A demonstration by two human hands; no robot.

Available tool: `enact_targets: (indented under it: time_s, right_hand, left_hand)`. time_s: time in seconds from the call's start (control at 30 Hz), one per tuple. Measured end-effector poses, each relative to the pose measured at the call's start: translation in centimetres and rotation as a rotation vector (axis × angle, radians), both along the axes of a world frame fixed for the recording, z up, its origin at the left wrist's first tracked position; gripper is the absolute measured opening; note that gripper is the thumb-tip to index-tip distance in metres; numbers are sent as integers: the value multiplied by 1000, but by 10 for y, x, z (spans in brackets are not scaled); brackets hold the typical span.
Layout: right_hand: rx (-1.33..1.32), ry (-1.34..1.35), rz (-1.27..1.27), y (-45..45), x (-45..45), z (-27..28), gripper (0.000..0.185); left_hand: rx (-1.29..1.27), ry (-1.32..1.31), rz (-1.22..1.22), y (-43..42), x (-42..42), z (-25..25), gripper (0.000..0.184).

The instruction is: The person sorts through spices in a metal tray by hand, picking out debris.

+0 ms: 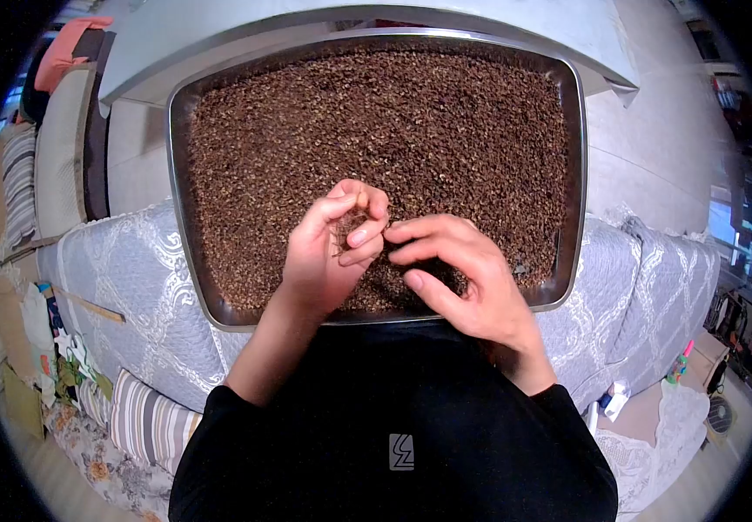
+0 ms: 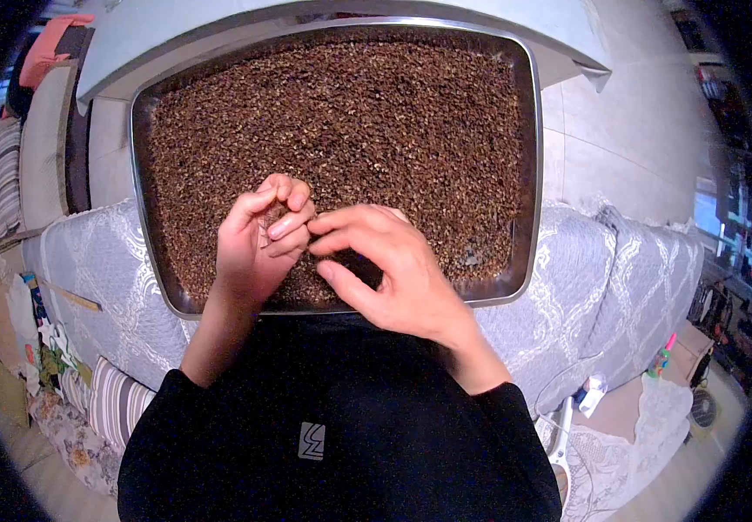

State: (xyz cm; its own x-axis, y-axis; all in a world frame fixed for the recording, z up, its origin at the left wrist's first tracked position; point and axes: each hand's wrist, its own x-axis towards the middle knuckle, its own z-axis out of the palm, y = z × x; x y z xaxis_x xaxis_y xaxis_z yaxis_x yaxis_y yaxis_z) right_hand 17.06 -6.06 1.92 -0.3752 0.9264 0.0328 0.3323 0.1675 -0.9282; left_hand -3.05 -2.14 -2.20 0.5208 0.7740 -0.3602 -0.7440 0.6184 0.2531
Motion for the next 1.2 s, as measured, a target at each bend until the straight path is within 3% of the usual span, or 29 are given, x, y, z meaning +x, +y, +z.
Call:
enact_targets:
  time_s: [0.1, 0.17, 0.3, 0.4, 0.57, 0.63, 0.77, 0.83, 0.97, 1.03, 1.17, 1.2]
  right_hand:
    - [14, -92, 88, 2, 20, 8, 15]
    - [-27, 21, -7, 5, 36, 2, 13]
    - [-94, -80, -432, 4, 51, -3, 14]
    - [-92, -34, -541, 6, 51, -12, 13]
    - [106, -182, -433, 10, 29, -24, 12]
    - [317, -442, -343, 13, 16, -33, 15]
    - [364, -648, -314, 16, -11, -42, 15]
    - [379, -674, -299, 16, -14, -46, 13]
    - [307, -468, -333, 16, -5, -39, 10]
    - [219, -271, -339, 16, 4, -39, 8]
    - [-373, 232, -436, 13, 9, -25, 14]
    - [-411, 296, -450, 13, 9, -22, 15]
  left_hand:
    - [46, -55, 9, 1, -5, -1, 11]
    - [113, -81, 5, 1, -8, -4, 12]
    - [123, -72, 31, 3, -10, 3, 7]
    - [148, -77, 45, 4, -12, 4, 8]
    - [219, -35, 58, 5, -15, 4, 19]
    - [211, -12, 71, 5, -13, 8, 16]
    - [215, -18, 58, 5, -11, 15, 6]
    - [174, -46, 89, 5, -10, 16, 19]
    - [178, -99, 78, 4, -17, 1, 39]
    - [136, -72, 80, 2, -15, 4, 35]
    - [121, 25, 25, 1, -12, 11, 27]
    - [131, 51, 12, 2, -10, 13, 28]
